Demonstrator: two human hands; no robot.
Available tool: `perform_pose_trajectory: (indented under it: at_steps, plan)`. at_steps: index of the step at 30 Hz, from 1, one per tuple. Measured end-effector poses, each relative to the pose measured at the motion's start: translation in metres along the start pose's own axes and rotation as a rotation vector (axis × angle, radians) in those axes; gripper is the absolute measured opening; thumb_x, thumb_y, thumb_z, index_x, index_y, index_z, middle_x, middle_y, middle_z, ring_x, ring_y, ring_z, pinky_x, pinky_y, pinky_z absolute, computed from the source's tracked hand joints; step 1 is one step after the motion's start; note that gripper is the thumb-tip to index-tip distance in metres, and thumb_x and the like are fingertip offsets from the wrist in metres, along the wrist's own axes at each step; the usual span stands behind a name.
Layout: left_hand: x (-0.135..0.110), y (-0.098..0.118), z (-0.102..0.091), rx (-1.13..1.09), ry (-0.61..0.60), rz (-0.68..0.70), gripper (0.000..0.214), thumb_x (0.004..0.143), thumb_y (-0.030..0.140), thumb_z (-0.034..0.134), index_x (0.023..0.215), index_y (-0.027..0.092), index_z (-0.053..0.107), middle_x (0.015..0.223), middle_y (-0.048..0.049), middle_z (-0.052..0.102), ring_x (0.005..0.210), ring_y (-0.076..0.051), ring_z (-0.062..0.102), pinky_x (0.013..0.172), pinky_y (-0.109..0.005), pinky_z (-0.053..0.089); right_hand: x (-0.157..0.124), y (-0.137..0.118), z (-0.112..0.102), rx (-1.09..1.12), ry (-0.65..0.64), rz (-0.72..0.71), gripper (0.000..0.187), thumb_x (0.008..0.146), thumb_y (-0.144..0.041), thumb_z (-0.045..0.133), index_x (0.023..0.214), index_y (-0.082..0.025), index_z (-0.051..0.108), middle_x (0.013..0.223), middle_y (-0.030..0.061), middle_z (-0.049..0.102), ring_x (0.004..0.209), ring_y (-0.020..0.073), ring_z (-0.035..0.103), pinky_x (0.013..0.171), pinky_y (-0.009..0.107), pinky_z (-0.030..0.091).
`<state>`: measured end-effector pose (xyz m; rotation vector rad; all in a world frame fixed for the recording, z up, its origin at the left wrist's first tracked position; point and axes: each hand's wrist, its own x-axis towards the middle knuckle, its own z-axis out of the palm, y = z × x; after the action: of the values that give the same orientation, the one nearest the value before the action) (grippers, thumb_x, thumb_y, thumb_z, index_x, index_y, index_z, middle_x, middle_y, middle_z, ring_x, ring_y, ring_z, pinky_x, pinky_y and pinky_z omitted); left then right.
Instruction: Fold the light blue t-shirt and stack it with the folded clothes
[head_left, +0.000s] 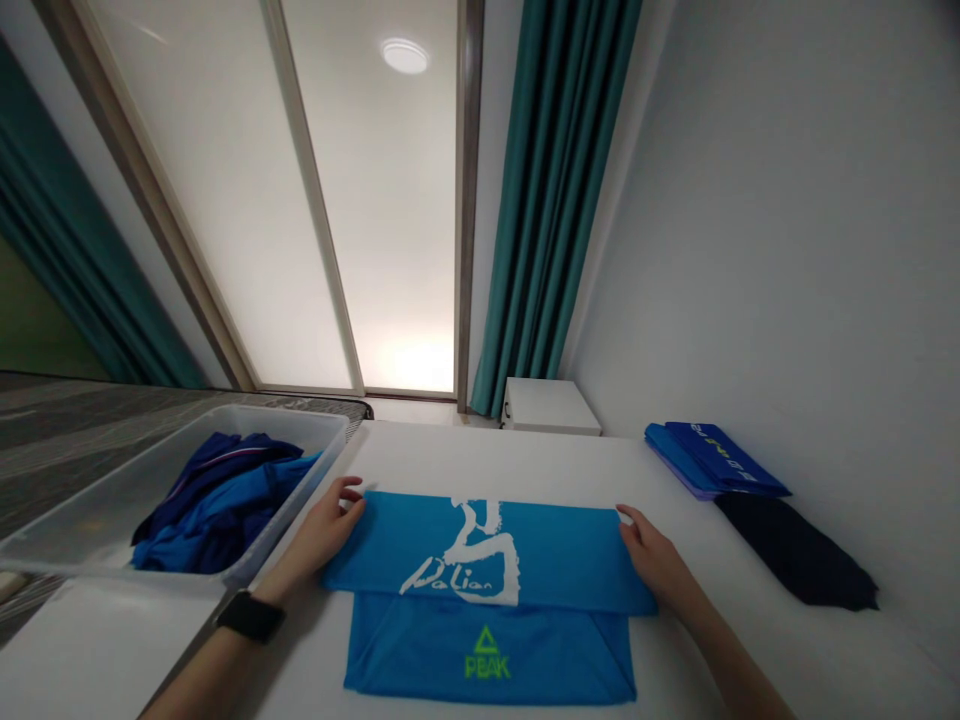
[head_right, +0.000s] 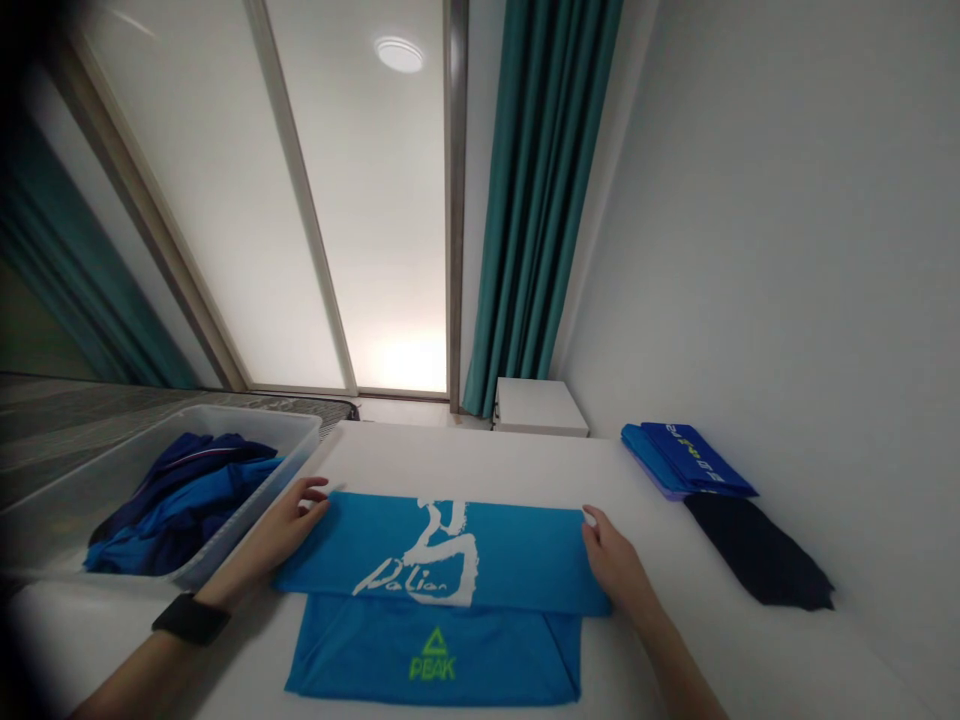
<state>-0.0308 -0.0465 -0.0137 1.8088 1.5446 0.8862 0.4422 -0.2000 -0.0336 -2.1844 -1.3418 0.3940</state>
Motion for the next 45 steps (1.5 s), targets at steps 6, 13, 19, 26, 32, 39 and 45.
perform_pose_trajectory:
  at_steps: [6,13,19,26,32,39,45]
  plan:
    - [0.005,0.010,-0.002,0.221,0.007,0.006,0.051,0.078,0.055,0.046,0.111,0.016,0.055,0.077,-0.0032,0.065,0.066,-0.023,0.065,0.064,-0.033,0.046,0.009,0.002,0.005,-0.050,-0.022,-0.041,0.050,0.087,-0.042,0.033,0.123,-0.018,0.057,0.071,0.0026,0.066,0.069,0.0236,0.065,0.065,0.033,0.046]
    - [0.004,0.009,0.000,0.268,-0.068,0.015,0.048,0.086,0.052,0.035,0.113,0.017,0.054,0.065,0.0017,0.057,0.065,-0.024,0.062,0.060,-0.031,0.041,0.000,0.010,0.004,-0.008,-0.021,-0.025,0.052,0.086,-0.044,0.035,0.125,-0.019,0.058,0.064,0.0006,0.061,0.061,0.0233,0.061,0.061,0.033,0.044]
    - [0.015,-0.001,0.007,0.270,-0.011,-0.039,0.037,0.084,0.044,0.041,0.109,0.021,0.057,0.071,0.0005,0.062,0.073,-0.024,0.064,0.065,-0.031,0.043,0.012,0.005,0.003,0.160,-0.018,0.018,0.052,0.081,-0.039,0.043,0.124,-0.015,0.058,0.064,-0.0019,0.056,0.060,0.0196,0.057,0.058,0.030,0.044]
    - [0.020,-0.006,0.010,0.169,0.040,-0.083,0.033,0.078,0.044,0.049,0.100,0.021,0.059,0.073,-0.0002,0.066,0.073,-0.024,0.064,0.066,-0.031,0.045,0.026,0.002,0.004,0.239,-0.073,0.046,0.053,0.078,-0.036,0.044,0.120,-0.009,0.060,0.060,-0.0036,0.048,0.054,0.0168,0.049,0.052,0.028,0.038]
    - [0.019,-0.011,0.009,0.053,0.075,-0.048,0.041,0.078,0.051,0.049,0.100,0.019,0.060,0.079,-0.0024,0.068,0.071,-0.022,0.064,0.064,-0.031,0.047,0.025,0.008,0.008,0.244,-0.007,0.027,0.055,0.078,-0.041,0.041,0.121,-0.012,0.060,0.063,-0.0018,0.053,0.055,0.0176,0.051,0.054,0.029,0.040]
    - [0.019,-0.010,0.010,0.232,0.114,-0.017,0.032,0.080,0.047,0.047,0.095,0.022,0.061,0.082,-0.0016,0.071,0.073,-0.022,0.066,0.068,-0.031,0.047,0.024,0.010,0.012,-0.011,0.041,-0.009,0.048,0.082,-0.041,0.036,0.116,-0.019,0.062,0.074,0.0014,0.065,0.072,0.0217,0.063,0.071,0.034,0.046]
    - [0.018,-0.002,0.010,0.286,0.110,-0.012,0.033,0.084,0.048,0.042,0.096,0.022,0.059,0.084,-0.0030,0.072,0.075,-0.022,0.067,0.070,-0.031,0.047,0.018,0.008,0.014,-0.246,0.062,-0.090,0.047,0.088,-0.035,0.033,0.123,-0.016,0.059,0.088,0.0070,0.067,0.084,0.0243,0.064,0.078,0.038,0.046]
